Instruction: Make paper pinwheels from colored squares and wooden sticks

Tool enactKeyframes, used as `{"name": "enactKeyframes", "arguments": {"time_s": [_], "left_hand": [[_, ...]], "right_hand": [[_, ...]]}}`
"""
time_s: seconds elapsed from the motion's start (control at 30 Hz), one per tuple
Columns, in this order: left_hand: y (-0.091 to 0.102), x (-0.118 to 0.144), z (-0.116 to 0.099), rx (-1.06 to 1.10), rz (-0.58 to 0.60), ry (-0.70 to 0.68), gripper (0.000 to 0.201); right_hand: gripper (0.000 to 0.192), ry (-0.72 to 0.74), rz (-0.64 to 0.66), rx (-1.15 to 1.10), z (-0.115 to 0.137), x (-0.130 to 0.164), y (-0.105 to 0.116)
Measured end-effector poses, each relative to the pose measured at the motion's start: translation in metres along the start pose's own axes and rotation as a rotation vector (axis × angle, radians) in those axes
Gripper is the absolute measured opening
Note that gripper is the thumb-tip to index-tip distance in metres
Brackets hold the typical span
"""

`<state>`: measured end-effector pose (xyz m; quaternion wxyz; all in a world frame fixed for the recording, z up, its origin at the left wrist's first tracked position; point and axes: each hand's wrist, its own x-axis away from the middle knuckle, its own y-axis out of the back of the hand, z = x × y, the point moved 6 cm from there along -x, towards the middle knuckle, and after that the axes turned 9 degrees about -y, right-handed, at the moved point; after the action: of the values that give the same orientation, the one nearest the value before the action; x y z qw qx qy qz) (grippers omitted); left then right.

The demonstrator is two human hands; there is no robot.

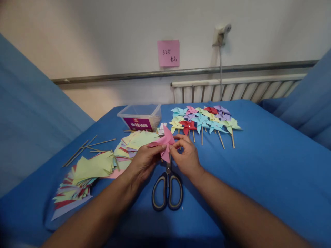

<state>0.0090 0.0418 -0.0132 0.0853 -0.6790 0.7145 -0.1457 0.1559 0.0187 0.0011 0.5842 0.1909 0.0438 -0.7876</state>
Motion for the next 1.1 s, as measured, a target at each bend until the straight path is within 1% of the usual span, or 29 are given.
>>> {"name": "enactKeyframes", "arguments": {"time_s": [0.3,0.57,0.83,0.9,0.97,1.03,1.1], "left_hand": [[0.000,0.003,-0.004,-0.027,-0.037,-0.009,0.018],[0.005,-0.003,0.000,-0.108,-0.017,-0.039,0.017],[0.005,-0.002,-0.004,-0.132,-0.027,-0.045,0.018],[0.003,-0.001,-0.006,-0.129,-0.015,-0.042,0.019],[0.002,0.000,-0.008,-0.141,-0.007,-0.040,0.018],[0.002,0.002,-0.010,-0.184,0.002,-0.042,0.017],[0.000,0.003,-0.011,-0.227,0.036,-0.039,0.014]], "right_hand": [[0.017,-0.034,0.007,-0.021,-0.003,0.000,-0.002],[0.017,-0.054,0.026,-0.053,-0.003,0.001,-0.005],[0.018,-0.089,0.044,-0.117,-0.006,0.001,-0.006],[0.016,-0.133,0.024,-0.174,-0.010,-0.001,-0.004],[0.023,-0.213,0.014,-0.245,-0.015,-0.004,-0.002],[0.033,-0.308,0.072,-0.329,-0.019,-0.006,-0.005],[0.038,-0.379,0.180,-0.412,-0.020,-0.006,-0.011]]}}
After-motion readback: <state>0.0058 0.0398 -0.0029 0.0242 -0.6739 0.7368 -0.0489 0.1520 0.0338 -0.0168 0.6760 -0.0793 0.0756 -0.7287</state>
